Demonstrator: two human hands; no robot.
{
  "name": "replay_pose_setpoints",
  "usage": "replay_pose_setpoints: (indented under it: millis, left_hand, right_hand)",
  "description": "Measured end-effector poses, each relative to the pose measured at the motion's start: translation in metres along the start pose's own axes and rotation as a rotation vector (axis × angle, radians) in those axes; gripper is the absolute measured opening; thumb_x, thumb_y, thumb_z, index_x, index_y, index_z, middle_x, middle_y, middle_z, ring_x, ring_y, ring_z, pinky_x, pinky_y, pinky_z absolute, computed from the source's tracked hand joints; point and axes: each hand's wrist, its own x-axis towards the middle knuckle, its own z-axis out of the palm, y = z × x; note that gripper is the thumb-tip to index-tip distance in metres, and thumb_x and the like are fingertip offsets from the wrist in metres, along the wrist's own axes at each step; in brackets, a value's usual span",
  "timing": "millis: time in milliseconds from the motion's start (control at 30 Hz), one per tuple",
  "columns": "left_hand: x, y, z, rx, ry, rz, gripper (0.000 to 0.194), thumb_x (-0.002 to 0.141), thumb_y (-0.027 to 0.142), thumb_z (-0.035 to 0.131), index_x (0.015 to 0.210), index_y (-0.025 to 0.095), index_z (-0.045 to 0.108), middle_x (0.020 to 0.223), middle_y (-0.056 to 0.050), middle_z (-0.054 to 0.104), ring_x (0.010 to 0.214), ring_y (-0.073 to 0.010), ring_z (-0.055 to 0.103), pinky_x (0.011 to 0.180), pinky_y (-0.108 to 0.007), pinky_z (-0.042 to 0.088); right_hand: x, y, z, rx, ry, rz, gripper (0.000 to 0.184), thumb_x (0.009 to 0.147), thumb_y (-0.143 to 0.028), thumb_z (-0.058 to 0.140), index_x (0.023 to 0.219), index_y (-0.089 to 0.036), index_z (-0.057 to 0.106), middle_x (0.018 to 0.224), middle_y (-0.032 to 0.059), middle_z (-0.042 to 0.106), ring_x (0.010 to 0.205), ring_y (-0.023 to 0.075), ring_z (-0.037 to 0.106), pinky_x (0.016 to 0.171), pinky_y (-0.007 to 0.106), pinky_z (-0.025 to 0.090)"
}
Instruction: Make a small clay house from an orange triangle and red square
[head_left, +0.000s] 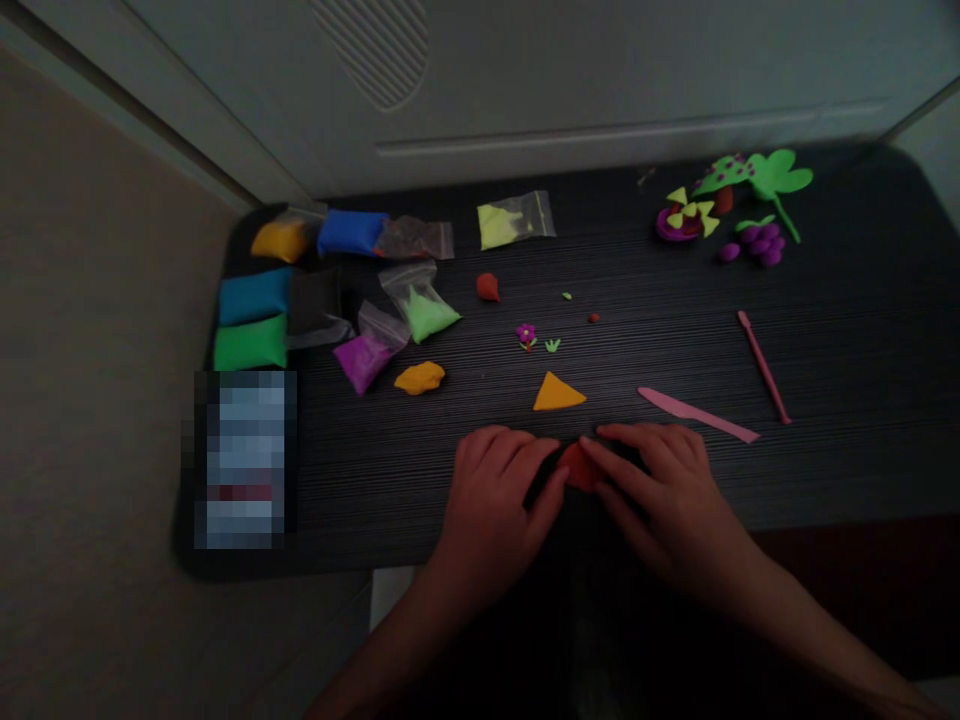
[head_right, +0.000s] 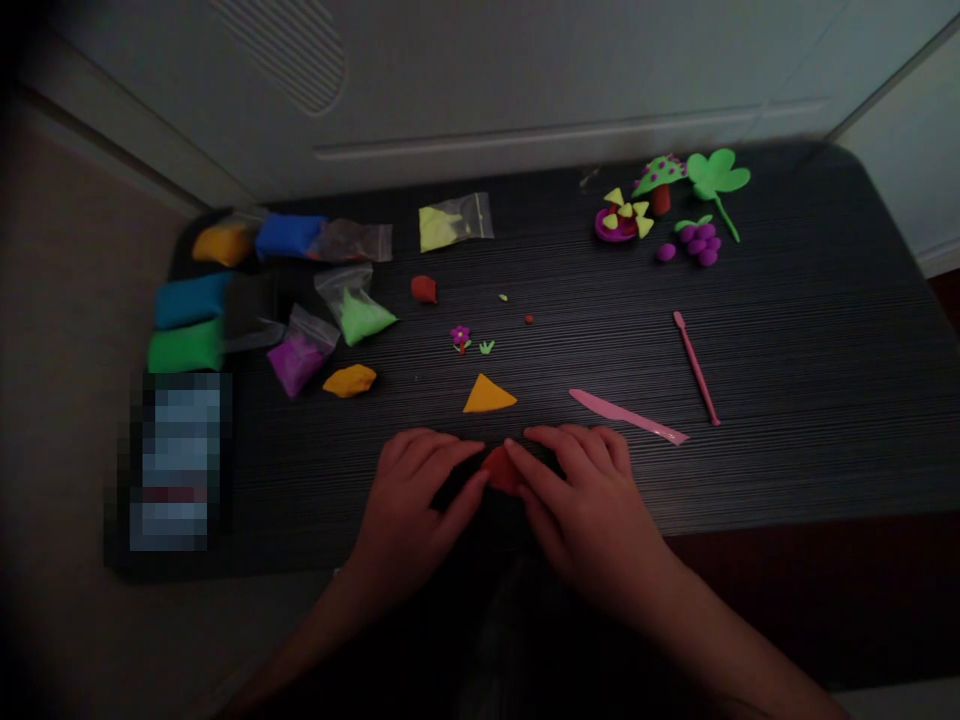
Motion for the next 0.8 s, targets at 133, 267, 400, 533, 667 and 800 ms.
replay_pose_setpoints:
  millis: [133,267,400,533,667,800]
  left_hand:
    - [0.004,0.002,0.000,-0.037,-0.021,-0.001,0.014,0.082,0.026,0.054,0.091,0.022,0.063,0.087,-0.002,0.062,0.087,-0.0178,0.049,0.080,-0.036,0.037]
    - [0.005,0.001,-0.005,-0.313,-0.015,-0.034,0.010,0.080,0.022,0.058,0.088,0.021,0.063,0.084,0.000,0.063,0.086,-0.0143,0.052,0.080,-0.031,0.041]
    - [0.003,0.002,-0.007,-0.602,0.010,-0.112,0.007,0.077,0.020,0.061,0.084,0.020,0.063,0.081,0.000,0.062,0.081,-0.0123,0.055,0.074,-0.027,0.044]
    - [0.001,0.004,-0.006,-0.750,0.060,-0.210,0.003,0.077,0.020,0.061,0.079,0.019,0.062,0.080,0.000,0.060,0.077,-0.0105,0.057,0.071,-0.024,0.045]
    - [0.002,0.008,-0.004,-0.852,0.022,-0.324,0.005,0.077,0.023,0.060,0.078,0.018,0.061,0.077,0.000,0.063,0.072,-0.0107,0.058,0.066,-0.022,0.047]
    - [0.005,0.011,-0.004,-1.022,-0.035,-0.424,0.017,0.075,0.024,0.062,0.092,0.021,0.062,0.083,0.000,0.067,0.063,-0.0084,0.059,0.057,-0.020,0.047]
  right_hand:
    - [0.003,0.002,-0.001,0.108,0.014,-0.037,0.036,0.084,-0.022,0.049,0.120,-0.025,0.051,0.109,0.0056,0.060,0.099,0.0209,0.050,0.085,0.042,0.035]
    - [0.007,-0.001,-0.003,0.299,0.066,0.024,0.032,0.082,-0.026,0.054,0.113,-0.021,0.053,0.097,0.0039,0.065,0.089,0.0167,0.055,0.083,0.038,0.038]
    - [0.011,-0.006,-0.005,0.525,0.082,0.080,0.015,0.083,-0.026,0.052,0.095,-0.023,0.060,0.089,0.0014,0.066,0.084,0.0147,0.058,0.077,0.032,0.044]
    - [0.013,-0.009,-0.007,0.662,0.079,0.147,0.014,0.082,-0.027,0.053,0.091,-0.024,0.063,0.084,0.0008,0.066,0.080,0.0139,0.060,0.071,0.029,0.047]
    - [0.012,-0.010,-0.005,0.770,0.088,0.255,0.014,0.080,-0.031,0.057,0.089,-0.023,0.063,0.084,0.0013,0.067,0.076,0.0141,0.062,0.068,0.028,0.049]
    - [0.013,-0.010,-0.002,0.842,0.174,0.321,0.016,0.076,-0.032,0.062,0.088,-0.022,0.059,0.080,0.0000,0.064,0.072,0.0120,0.062,0.065,0.024,0.050]
